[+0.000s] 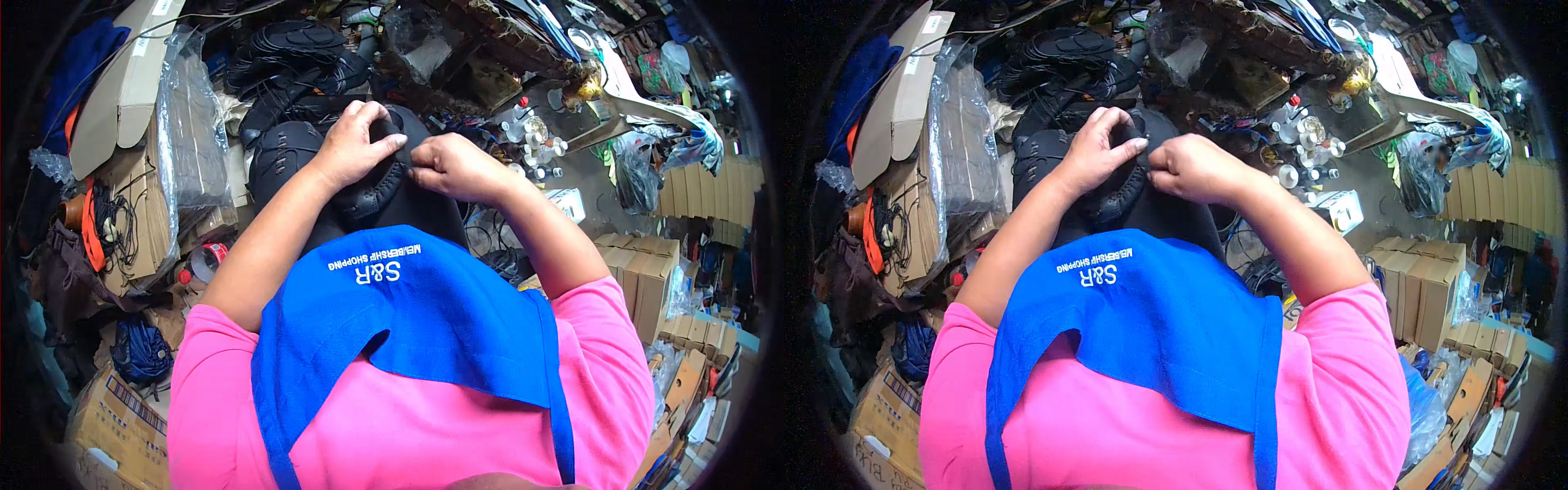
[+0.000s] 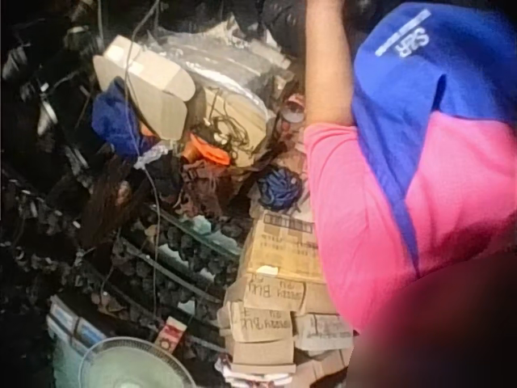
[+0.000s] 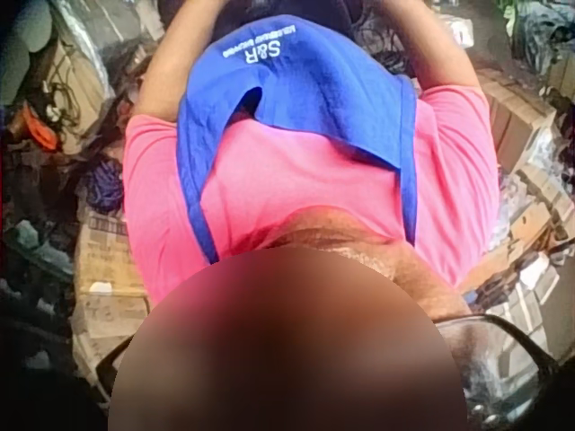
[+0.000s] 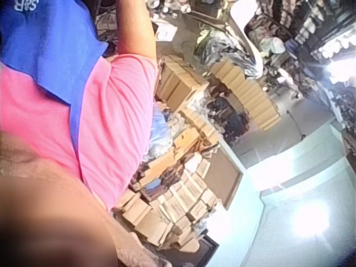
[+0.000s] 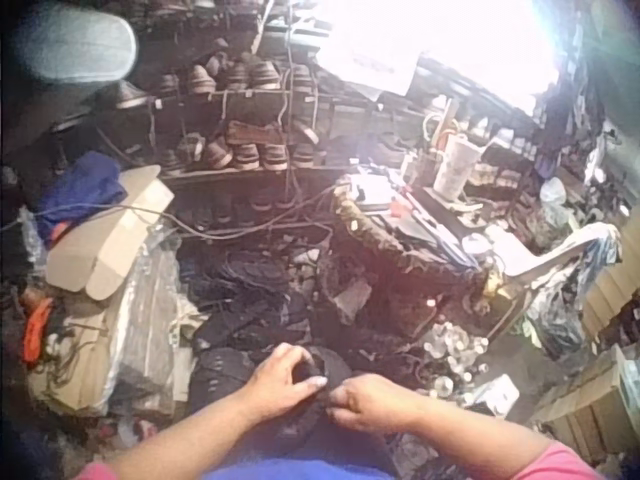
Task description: The person is manually stitching or threading a black shoe upper while seated.
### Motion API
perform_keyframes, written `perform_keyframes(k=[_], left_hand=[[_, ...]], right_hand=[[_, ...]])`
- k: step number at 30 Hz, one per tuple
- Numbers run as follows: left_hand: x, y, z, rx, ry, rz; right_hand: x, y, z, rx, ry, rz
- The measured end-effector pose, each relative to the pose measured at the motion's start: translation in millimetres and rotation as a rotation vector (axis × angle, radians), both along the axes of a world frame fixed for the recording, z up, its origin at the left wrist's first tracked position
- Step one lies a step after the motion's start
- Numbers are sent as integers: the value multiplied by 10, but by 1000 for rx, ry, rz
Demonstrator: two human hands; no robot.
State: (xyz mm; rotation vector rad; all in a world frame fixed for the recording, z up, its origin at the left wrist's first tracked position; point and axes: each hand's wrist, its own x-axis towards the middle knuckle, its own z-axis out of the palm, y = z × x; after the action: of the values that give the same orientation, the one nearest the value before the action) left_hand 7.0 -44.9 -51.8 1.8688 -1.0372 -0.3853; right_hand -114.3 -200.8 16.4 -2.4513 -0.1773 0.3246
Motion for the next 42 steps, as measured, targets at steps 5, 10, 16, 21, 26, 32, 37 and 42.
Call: perform_keyframes(k=[5, 10, 16, 21, 26, 32, 37, 42], left_hand=[[7, -21, 7, -9, -17, -16], [1, 71, 24, 10, 12, 92], [-315, 479, 519, 84, -339, -91], [-491, 700, 326, 386, -552, -213], [-507, 683, 317, 375, -438, -210], [-271, 665, 421, 240, -122, -227], [7, 350, 414, -42, -119, -83], [133, 143, 353, 73, 82, -216]], right_hand=[[-214, 0, -13, 100, -71, -47], [-428, -42, 467, 470, 35, -373], [61, -5, 121, 294, -323, -292], [373, 154, -91, -113, -289, -186], [390, 140, -336, -118, -266, -296], [163, -15, -92, 142, -284, -449], [-153, 26, 47, 60, -236, -275], [-175, 51, 59, -17, -242, -191]])
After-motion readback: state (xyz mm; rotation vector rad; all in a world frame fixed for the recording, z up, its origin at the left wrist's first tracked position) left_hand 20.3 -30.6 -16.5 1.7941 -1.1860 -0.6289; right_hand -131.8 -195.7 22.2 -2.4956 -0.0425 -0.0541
